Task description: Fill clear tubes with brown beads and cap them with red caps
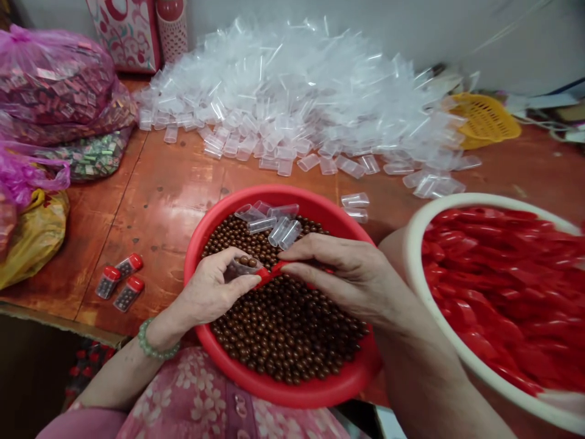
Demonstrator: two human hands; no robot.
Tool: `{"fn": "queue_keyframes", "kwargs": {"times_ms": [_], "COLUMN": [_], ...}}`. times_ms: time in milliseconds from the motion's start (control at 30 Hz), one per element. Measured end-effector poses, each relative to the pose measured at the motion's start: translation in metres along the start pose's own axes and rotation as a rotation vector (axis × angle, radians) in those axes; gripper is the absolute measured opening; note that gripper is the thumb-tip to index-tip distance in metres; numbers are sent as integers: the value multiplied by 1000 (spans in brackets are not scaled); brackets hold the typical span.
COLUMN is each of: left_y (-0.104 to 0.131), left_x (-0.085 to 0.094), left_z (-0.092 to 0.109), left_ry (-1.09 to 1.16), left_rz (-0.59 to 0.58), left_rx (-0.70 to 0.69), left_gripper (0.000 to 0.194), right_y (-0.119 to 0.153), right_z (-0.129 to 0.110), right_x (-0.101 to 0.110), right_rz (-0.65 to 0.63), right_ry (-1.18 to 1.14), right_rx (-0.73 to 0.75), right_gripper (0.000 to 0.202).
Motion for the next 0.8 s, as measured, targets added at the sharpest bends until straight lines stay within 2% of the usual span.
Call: {"fn": "queue_keyframes", "kwargs": {"times_ms": [100, 200, 267, 367, 500, 667, 733, 800], "left_y": [-3, -4, -5, -4, -3, -3, -2, -2], "left_x": [6, 14, 18, 23, 26, 24, 24, 25], "left_z": [-2, -4, -4, -2, -1, -2, -3, -4], "left_ry": [6, 42, 78, 142, 188, 152, 120, 90], "left_rz": [83, 182, 232, 284, 327, 316, 323, 337], "left_rx": [9, 14, 7, -17, -35, -88, -99, -99], "left_gripper": [15, 16, 16, 18, 20, 18, 18, 17], "right_y": [-5, -1, 4, 7, 6, -1, -3, -4], "right_z": [-2, -13, -19, -21, -15, 11, 21, 25], "right_x": [0, -3, -8, -20, -29, -39, -47, -54], "right_rz": [161, 378, 463, 467, 433, 414, 400, 405], "right_ry": [86, 187, 200, 164, 42, -294, -435, -492], "right_rx": [16, 113, 183, 207, 152, -100, -201, -242], "right_gripper": [7, 11, 14, 14, 19, 13, 18, 21]}}
Point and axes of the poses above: each hand's wrist, its own y-axis away from the middle knuckle, its own x-axis out of the back of the hand, z = x × y, the point moved 8 cm from there along -y, towards the middle knuckle, and after that the axes turned 1 degree about x, right-handed, at the moved point
